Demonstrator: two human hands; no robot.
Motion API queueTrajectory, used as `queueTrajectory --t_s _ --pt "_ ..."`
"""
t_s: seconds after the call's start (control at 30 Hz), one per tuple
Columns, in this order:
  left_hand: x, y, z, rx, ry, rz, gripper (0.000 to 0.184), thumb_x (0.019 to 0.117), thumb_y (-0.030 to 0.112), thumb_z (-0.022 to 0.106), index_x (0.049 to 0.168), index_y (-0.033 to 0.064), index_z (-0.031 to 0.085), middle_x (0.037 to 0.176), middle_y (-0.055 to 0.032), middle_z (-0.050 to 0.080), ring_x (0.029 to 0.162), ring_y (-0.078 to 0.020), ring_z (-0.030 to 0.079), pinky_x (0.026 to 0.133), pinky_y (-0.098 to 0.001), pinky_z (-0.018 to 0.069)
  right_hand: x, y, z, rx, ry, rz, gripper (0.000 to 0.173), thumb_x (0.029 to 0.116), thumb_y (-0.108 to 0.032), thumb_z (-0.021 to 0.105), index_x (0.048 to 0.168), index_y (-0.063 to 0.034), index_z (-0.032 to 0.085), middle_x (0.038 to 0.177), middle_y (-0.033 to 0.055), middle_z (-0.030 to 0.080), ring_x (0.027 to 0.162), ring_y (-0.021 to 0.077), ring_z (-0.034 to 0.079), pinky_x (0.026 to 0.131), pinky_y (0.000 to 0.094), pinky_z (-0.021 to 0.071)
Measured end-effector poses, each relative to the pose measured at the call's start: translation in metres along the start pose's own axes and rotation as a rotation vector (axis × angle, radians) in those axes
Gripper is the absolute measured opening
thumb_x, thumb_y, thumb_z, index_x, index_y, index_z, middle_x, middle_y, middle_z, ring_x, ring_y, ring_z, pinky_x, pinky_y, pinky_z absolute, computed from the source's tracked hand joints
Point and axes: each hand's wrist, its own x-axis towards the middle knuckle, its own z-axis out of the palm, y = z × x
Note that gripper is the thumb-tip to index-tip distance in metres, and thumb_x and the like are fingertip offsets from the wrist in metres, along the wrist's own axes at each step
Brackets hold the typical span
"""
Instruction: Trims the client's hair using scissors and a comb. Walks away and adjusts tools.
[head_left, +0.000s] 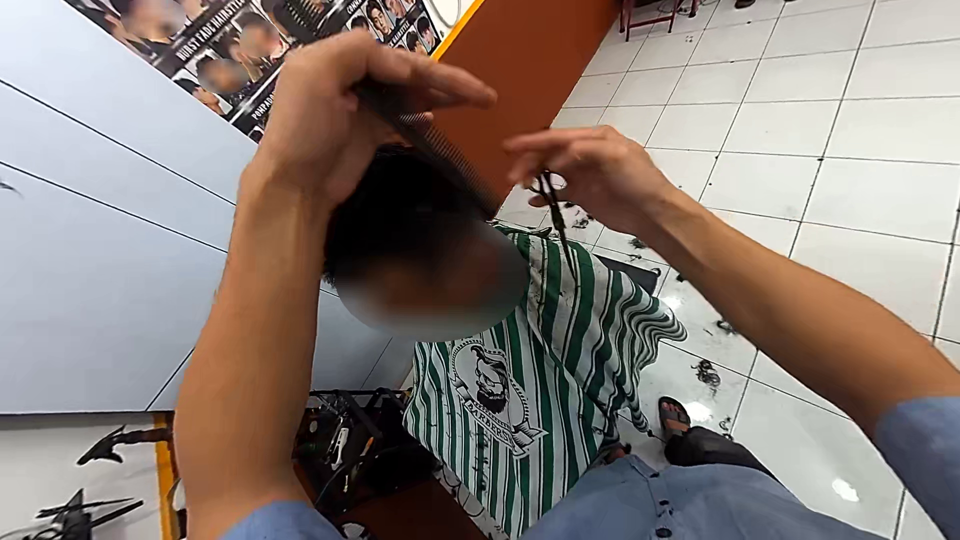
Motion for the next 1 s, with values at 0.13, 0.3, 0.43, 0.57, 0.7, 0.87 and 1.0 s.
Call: queueTrajectory --t_s 0.13,0.3,0.43,0.57,0.7,0.87,1.0 --pt "0.011 0.005 0.021 0.205 0.144 0.0 0.049 0.1059 0.017 0.025 0.115 0.0105 0.073 0.123 0.0002 0.073 0.123 -0.0134 0.062 0.107 -0.0337 0.0466 0.013 -0.01 0.041 0.061 -0.028 -0.274 0.022 0.1056 -0.01 0.048 0.12 0.001 0.061 0.093 0.0008 0.067 0.081 0.0057 0.064 0.074 0.0231 0.0556" --pt "-0.081 -0.024 -0.047 0.285 0.273 0.042 0.067 0.1031 0.066 0.018 0.119 0.0278 0.07 0.154 0.0051 0.052 0.147 -0.0207 0.042 0.114 -0.0443 0.0408 0.019 0.036 0.003 -0.007 -0.243 -0.166 0.021 0.1032 -0.006 0.048 0.113 0.0017 0.065 0.088 -0.0031 0.064 0.076 -0.0012 0.057 0.071 0.0175 0.0494" --pt "-0.119 -0.064 -0.049 0.171 0.162 -0.073 0.056 0.0948 0.071 0.045 0.112 0.027 0.076 0.155 0.0035 0.05 0.147 -0.0188 0.042 0.116 -0.039 0.0407 0.043 0.049 -0.007 0.093 -0.364 0.034 0.02 0.1052 -0.005 0.046 0.111 -0.0007 0.064 0.087 -0.0041 0.064 0.075 -0.0022 0.057 0.071 0.0155 0.0491" --pt "-0.093 -0.048 -0.043 0.392 -0.034 -0.12 0.045 0.0904 0.064 0.063 0.114 0.0285 0.077 0.162 0.0019 0.041 0.152 -0.0155 0.032 0.123 -0.0372 0.0316 0.07 0.056 -0.002 0.204 -0.419 0.155 0.019 0.1045 -0.006 0.048 0.11 -0.0026 0.066 0.078 -0.0052 0.061 0.064 -0.0013 0.053 0.059 0.0148 0.0433" --pt "-0.052 -0.024 -0.02 0.61 -0.14 -0.221 0.041 0.0925 0.053 0.064 0.118 0.0247 0.078 0.159 -0.0062 0.044 0.154 -0.0252 0.027 0.127 -0.0441 0.0228 0.085 0.057 0.001 0.267 -0.398 0.249 0.019 0.1052 -0.006 0.048 0.11 -0.002 0.066 0.074 -0.0042 0.057 0.06 0.0005 0.051 0.055 0.015 0.0417" --pt "-0.023 -0.018 0.005 0.724 -0.102 -0.353 0.035 0.0979 0.036 0.063 0.126 0.0201 0.074 0.141 0.0011 0.064 0.147 -0.0146 0.042 0.124 -0.0358 0.0286 0.095 0.058 0.001 0.271 -0.351 0.251 0.017 0.1044 -0.007 0.051 0.107 -0.0031 0.067 0.073 -0.0041 0.057 0.061 0.0017 0.051 0.055 0.0162 0.0414" --pt "-0.019 -0.014 0.008 0.671 -0.074 -0.404 0.033 0.1001 0.022 0.059 0.129 0.0127 0.072 0.14 -0.0001 0.064 0.136 -0.0052 0.053 0.115 -0.0242 0.0424 0.094 0.056 -0.002 0.306 -0.341 0.257 0.02 0.1054 -0.007 0.048 0.107 -0.0034 0.067 0.074 -0.0037 0.058 0.062 0.0026 0.051 0.055 0.0166 0.0411"
